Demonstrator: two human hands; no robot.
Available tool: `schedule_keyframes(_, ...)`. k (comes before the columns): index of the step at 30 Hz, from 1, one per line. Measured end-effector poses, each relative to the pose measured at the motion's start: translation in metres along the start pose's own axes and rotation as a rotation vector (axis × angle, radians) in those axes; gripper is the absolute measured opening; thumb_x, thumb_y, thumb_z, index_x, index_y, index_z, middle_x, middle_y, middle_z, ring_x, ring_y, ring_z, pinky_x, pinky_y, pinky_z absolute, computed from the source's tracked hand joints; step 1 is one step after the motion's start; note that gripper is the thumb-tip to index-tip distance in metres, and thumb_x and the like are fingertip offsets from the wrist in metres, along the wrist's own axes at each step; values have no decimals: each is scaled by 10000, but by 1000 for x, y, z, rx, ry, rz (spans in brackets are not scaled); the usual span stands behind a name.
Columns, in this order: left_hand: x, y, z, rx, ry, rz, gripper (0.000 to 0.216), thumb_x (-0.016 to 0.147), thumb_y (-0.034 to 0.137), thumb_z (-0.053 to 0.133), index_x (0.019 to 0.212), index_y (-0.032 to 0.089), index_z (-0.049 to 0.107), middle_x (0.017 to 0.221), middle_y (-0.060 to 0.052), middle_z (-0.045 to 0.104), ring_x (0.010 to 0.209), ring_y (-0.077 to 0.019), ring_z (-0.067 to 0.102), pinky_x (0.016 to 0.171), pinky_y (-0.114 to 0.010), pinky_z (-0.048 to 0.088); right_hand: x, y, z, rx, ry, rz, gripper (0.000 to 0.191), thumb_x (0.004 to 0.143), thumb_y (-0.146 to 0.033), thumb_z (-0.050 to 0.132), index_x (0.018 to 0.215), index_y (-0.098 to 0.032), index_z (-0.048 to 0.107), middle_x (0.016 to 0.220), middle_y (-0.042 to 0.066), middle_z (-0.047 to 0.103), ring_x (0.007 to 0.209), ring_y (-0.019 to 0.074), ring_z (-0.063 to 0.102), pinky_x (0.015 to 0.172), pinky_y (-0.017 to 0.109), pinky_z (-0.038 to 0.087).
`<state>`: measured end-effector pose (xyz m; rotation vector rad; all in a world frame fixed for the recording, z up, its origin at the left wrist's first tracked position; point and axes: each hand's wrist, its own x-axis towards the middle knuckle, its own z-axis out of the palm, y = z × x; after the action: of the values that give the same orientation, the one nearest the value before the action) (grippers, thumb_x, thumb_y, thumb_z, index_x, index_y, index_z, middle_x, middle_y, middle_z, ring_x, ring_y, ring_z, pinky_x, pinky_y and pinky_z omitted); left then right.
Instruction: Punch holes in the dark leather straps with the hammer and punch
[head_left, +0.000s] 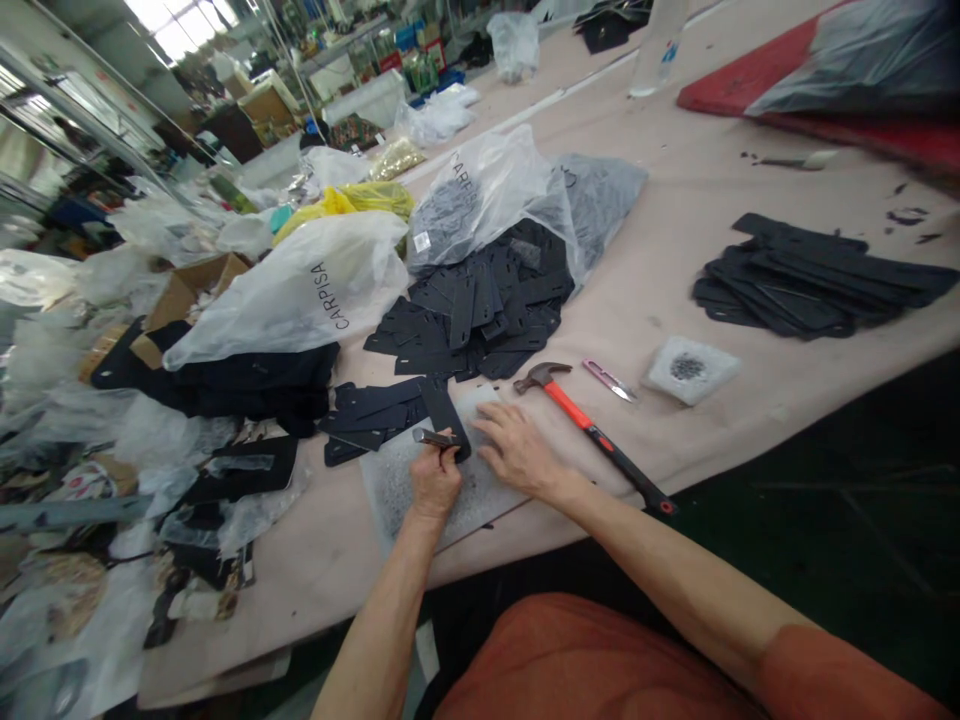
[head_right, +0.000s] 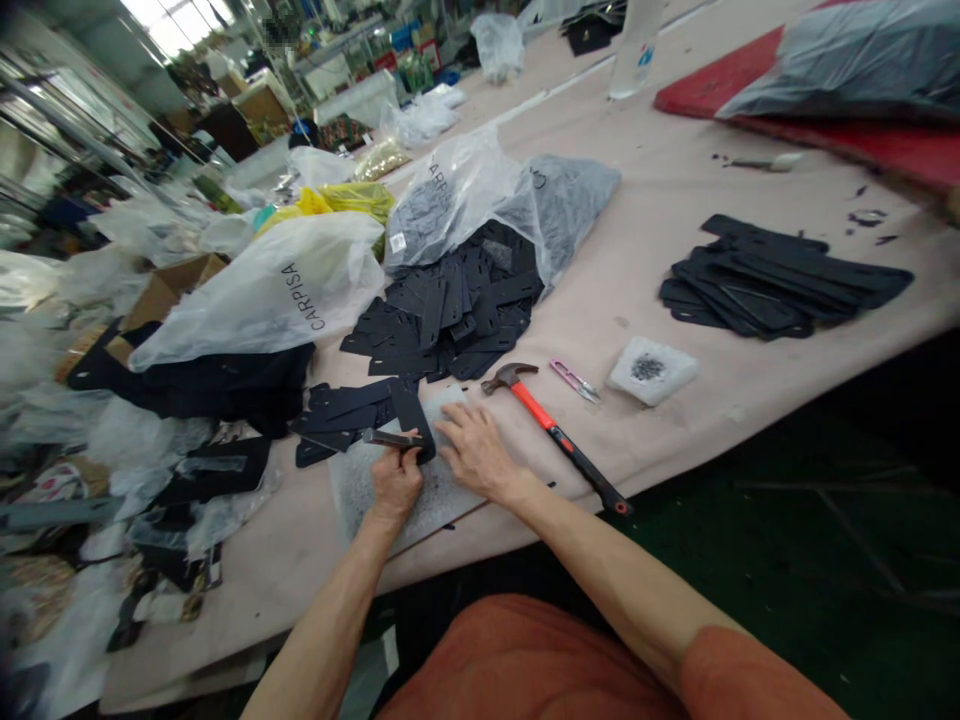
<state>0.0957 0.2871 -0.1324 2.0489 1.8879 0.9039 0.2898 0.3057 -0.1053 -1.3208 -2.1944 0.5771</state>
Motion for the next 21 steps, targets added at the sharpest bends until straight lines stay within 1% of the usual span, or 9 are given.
schedule_keyframes(4, -1, -2, 1, -20, -2, -21, 275, 866, 220, 473, 1050, 167, 670, 1045, -106, 730, 969, -239, 690, 888, -369, 545, -35, 31, -36, -194, 109, 247, 359, 858, -245, 547, 1204, -149, 563, 1279, 172, 531, 1140, 322, 479, 950, 465, 392)
schedule_keyframes(6, -2, -2, 2, -28, -5, -32, 277, 865, 221, 478, 1066, 184, 665, 1042, -100, 729, 949, -241, 691, 875, -370, 548, -55, 49, -50, -303, 81, 379, 295, 846, -264, 555, 1113, -140, 578, 1138, 192, 571, 1031, 327, 520, 859, 456, 426)
schedule_keyframes(8, -3, -2, 2, -33, -8, -42, 270, 858, 213, 490, 1066, 196, 660, 999, -95, 733, 917, -245, 692, 859, -373, 550, -69, 63, -58, -275, 33, 502, 169, 838, -263, 552, 968, -159, 581, 973, 156, 590, 902, 288, 553, 762, 410, 445)
schedule_keyframes(10, -3, 0, 1, -34, -14, -43, 251, 850, 192, 502, 1047, 200, 656, 941, -94, 732, 886, -247, 693, 840, -370, 550, -73, 70, -62, 13, -24, 679, 70, 801, -235, 571, 837, -185, 539, 815, 84, 571, 754, 223, 556, 656, 342, 445)
schedule_keyframes(12, -3, 2, -2, -27, -24, -36, 226, 847, 173, 506, 1020, 197, 649, 896, -95, 726, 859, -251, 693, 806, -366, 549, -71, 67, -62, 396, -112, 817, 88, 755, -206, 577, 769, -198, 490, 703, 22, 533, 616, 159, 527, 556, 281, 434)
schedule_keyframes(14, -3, 4, -4, -8, -35, -29, 202, 852, 167, 505, 1002, 194, 638, 868, -96, 720, 827, -258, 694, 753, -361, 546, -64, 54, -63, 725, -199, 922, 84, 742, -194, 545, 747, -202, 462, 626, -26, 483, 484, 104, 455, 450, 227, 389)
schedule_keyframes(16, -4, 5, -5, 10, -34, -26, 178, 856, 169, 508, 986, 195, 626, 847, -93, 716, 794, -260, 694, 702, -351, 537, -53, 33, -71, 900, -232, 1004, 55, 780, -222, 502, 759, -203, 455, 577, -65, 420, 388, 67, 349, 364, 186, 297)
schedule_keyframes(18, -4, 5, -6, 18, -32, -18, 158, 858, 172, 511, 973, 200, 617, 839, -86, 716, 779, -255, 694, 678, -338, 528, -38, 3, -92, 951, -188, 984, 132, 843, -319, 485, 778, -206, 462, 550, -86, 378, 350, 54, 286, 324, 173, 229)
schedule_keyframes(21, -4, 4, -5, 37, -37, -11, 138, 868, 183, 507, 960, 203, 608, 835, -83, 715, 773, -249, 693, 667, -328, 520, -14, -49, -141, 729, 35, 578, 313, 886, -509, 478, 812, -207, 512, 538, -71, 404, 362, 70, 331, 323, 193, 257)
